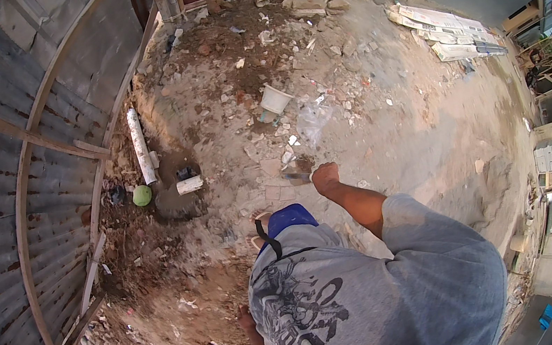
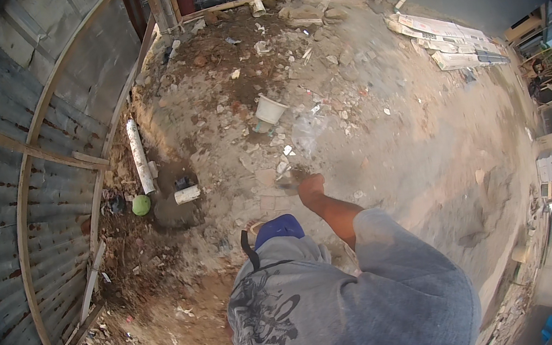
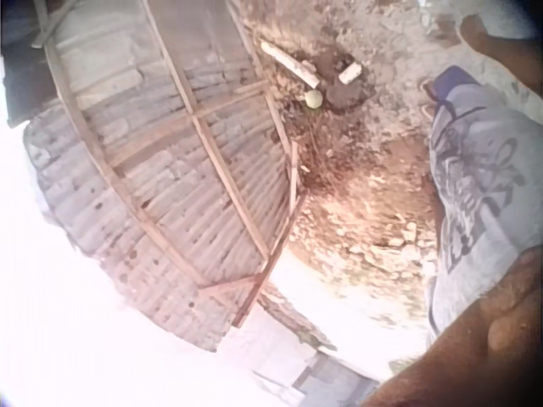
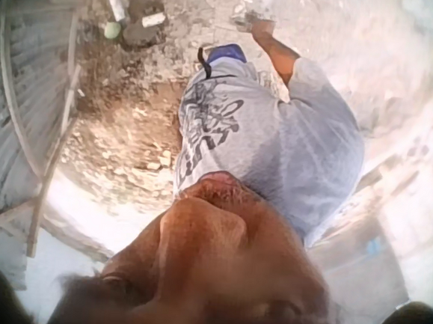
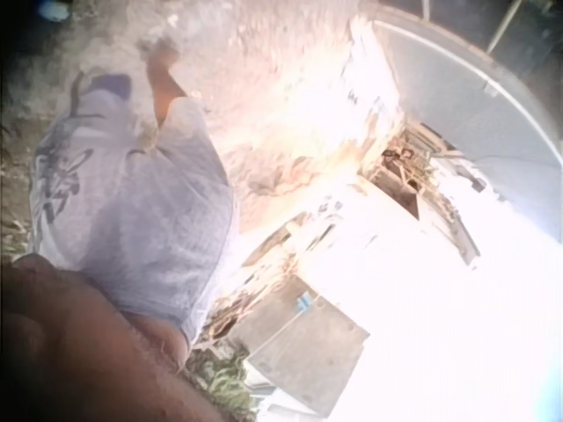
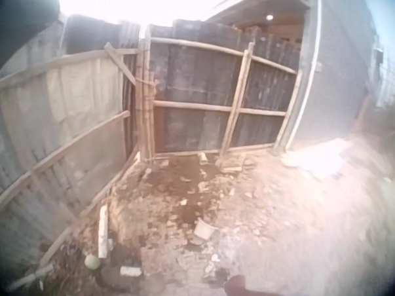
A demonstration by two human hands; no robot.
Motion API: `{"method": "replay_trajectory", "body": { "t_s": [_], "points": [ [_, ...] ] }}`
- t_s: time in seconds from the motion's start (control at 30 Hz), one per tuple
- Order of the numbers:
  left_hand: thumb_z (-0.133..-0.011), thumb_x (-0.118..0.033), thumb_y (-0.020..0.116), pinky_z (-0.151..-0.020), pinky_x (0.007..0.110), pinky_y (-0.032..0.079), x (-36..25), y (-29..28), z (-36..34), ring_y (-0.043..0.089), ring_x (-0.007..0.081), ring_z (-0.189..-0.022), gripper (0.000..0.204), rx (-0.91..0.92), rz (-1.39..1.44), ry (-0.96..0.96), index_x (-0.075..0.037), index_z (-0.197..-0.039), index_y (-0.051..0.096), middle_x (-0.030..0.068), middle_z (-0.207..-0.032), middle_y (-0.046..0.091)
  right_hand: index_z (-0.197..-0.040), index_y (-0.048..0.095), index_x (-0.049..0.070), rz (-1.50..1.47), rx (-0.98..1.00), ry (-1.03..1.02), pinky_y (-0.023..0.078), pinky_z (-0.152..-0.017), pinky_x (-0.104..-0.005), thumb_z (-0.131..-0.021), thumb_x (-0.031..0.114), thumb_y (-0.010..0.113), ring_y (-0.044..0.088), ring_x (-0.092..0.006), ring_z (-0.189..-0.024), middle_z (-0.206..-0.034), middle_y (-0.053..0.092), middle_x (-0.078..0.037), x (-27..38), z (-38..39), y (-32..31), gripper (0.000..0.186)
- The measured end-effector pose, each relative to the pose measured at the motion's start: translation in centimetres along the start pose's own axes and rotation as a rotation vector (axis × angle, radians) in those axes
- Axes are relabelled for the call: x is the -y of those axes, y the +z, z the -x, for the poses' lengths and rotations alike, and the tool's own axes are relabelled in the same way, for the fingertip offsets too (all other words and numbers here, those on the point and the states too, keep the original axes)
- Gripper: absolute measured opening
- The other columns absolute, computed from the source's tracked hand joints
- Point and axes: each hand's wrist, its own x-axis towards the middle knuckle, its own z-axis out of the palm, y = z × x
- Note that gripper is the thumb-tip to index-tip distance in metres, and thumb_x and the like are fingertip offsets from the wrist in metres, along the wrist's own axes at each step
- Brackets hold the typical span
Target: The person repairs a sewage pipe by placing stones around it and applying cement mixture using a trowel.
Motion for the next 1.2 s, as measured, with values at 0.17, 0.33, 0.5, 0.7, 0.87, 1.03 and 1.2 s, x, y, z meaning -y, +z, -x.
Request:
{"method": "replay_trajectory", "body": {
  "t_s": [0.17, 0.33, 0.5, 0.7, 0.87, 1.03, 1.2],
  "points": [
    [-0.097, -0.041, 0.048, -0.070, 0.037, 0.046, -0.7, -0.8, 0.1, 0.055, 0.0191, -0.074, 0.046, 0.032, -0.228, 0.104, -0.002, -0.083, 0.067, 0.0073, -0.078, 0.065, -0.102, 0.074, 0.015, 0.004, 0.055, -0.057, 0.047, -0.066, -0.0410, -0.087, 0.016, 0.057, 0.068, -0.0235, -0.093, -0.102, 0.072, -0.004, 1.6, -0.1, 0.7, 0.023],
    [-0.096, -0.040, 0.049, -0.067, 0.036, 0.046, -0.1, -1.3, -0.9, 0.055, 0.0182, -0.070, 0.042, 0.067, -0.003, 0.044, -0.003, -0.083, 0.066, 0.0064, -0.077, 0.065, -0.106, 0.074, 0.015, -0.156, 0.058, 0.008, 0.052, -0.072, -0.0383, -0.088, 0.015, 0.055, 0.069, -0.0234, -0.097, -0.104, 0.073, -0.005, 3.8, -1.3, 1.3, 0.025],
    [-0.093, -0.038, 0.051, -0.068, 0.037, 0.047, -0.5, -1.4, -1.1, 0.056, 0.0203, -0.073, 0.037, 0.082, -0.110, 0.070, -0.005, -0.086, 0.066, 0.0069, -0.080, 0.065, -0.108, 0.073, 0.013, -0.196, 0.074, -0.003, 0.054, -0.076, -0.0357, -0.090, 0.015, 0.053, 0.069, -0.0227, -0.102, -0.109, 0.072, -0.004, 4.5, -0.9, 2.4, 0.027],
    [-0.090, -0.037, 0.055, -0.069, 0.038, 0.048, -0.7, -2.3, -0.9, 0.058, 0.0229, -0.076, 0.032, 0.080, -0.169, 0.097, -0.007, -0.089, 0.065, 0.0075, -0.084, 0.065, -0.110, 0.073, 0.013, -0.181, 0.125, -0.032, 0.054, -0.074, -0.0372, -0.089, 0.015, 0.055, 0.069, -0.0220, -0.102, -0.111, 0.071, -0.004, 5.2, -0.4, 1.5, 0.027],
    [-0.087, -0.035, 0.058, -0.070, 0.038, 0.049, -0.4, -2.1, -0.7, 0.060, 0.0250, -0.079, 0.028, 0.083, -0.200, 0.122, -0.008, -0.091, 0.065, 0.0081, -0.087, 0.065, -0.109, 0.073, 0.014, -0.192, 0.070, 0.053, 0.055, -0.070, -0.0394, -0.089, 0.016, 0.056, 0.069, -0.0217, -0.102, -0.112, 0.071, -0.004, 3.6, -1.0, 1.4, 0.026],
    [-0.084, -0.034, 0.061, -0.071, 0.039, 0.050, 0.4, -3.0, 0.0, 0.061, 0.0271, -0.082, 0.026, 0.067, -0.317, 0.193, -0.009, -0.093, 0.064, 0.0086, -0.090, 0.065, -0.107, 0.073, 0.015, -0.155, 0.049, 0.026, 0.055, -0.075, -0.0368, -0.088, 0.017, 0.058, 0.068, -0.0220, -0.104, -0.112, 0.071, -0.005, -1.8, -2.7, -0.5, 0.025],
    [-0.082, -0.032, 0.063, -0.072, 0.040, 0.051, 1.8, -3.2, 0.8, 0.063, 0.0292, -0.085, 0.026, 0.016, -0.891, 0.610, -0.011, -0.096, 0.063, 0.0091, -0.093, 0.065, -0.105, 0.073, 0.012, -0.164, 0.046, 0.036, 0.055, -0.084, -0.0359, -0.086, 0.016, 0.061, 0.067, -0.0241, -0.105, -0.111, 0.071, -0.008, -9.1, -2.4, 0.3, 0.023]
  ]
}}
